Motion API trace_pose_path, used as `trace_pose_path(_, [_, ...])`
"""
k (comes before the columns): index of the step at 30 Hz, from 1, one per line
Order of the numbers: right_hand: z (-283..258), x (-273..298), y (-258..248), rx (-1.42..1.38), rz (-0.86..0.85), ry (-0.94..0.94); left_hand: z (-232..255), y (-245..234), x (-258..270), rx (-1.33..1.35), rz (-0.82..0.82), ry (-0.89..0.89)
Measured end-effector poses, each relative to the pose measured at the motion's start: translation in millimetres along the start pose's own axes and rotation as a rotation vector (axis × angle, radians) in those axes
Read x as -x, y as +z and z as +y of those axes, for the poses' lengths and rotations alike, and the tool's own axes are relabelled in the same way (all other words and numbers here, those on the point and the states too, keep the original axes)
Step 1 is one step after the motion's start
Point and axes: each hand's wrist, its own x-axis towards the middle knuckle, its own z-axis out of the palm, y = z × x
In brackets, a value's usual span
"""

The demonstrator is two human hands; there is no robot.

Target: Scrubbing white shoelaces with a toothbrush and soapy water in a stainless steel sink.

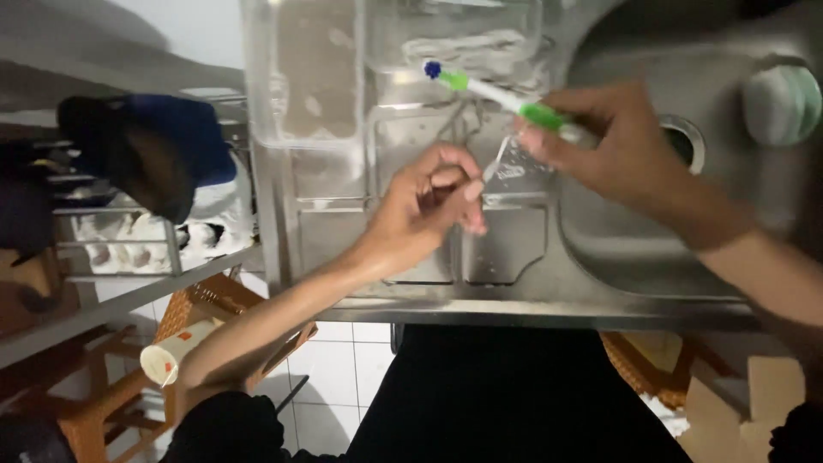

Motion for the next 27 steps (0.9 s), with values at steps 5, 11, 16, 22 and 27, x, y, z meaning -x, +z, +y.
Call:
trace_pose_path(5, [-8,21,20,-0.13,0.137,0.25,-10,22,-7,-0.127,-0.024,0.09])
trace_pose_path(11, [64,27,4,0.033,0.319,0.077,-15,6,-9,-1.074,0.005,0.426])
trace_pose_path(16, [44,50,-15,0.104,0.403,0.006,-18,-27,-39,-1.154,-0.246,0.673])
trace_pose_path(22, [57,66,-39,0.568,0.093,-0.282,-38,-42,-78,-1.145,-0.466,0.76])
trace_pose_path(27, [61,59,-42,0.763,-0.129,0.378,-42,-32,-85,-1.086,-0.361,0.759])
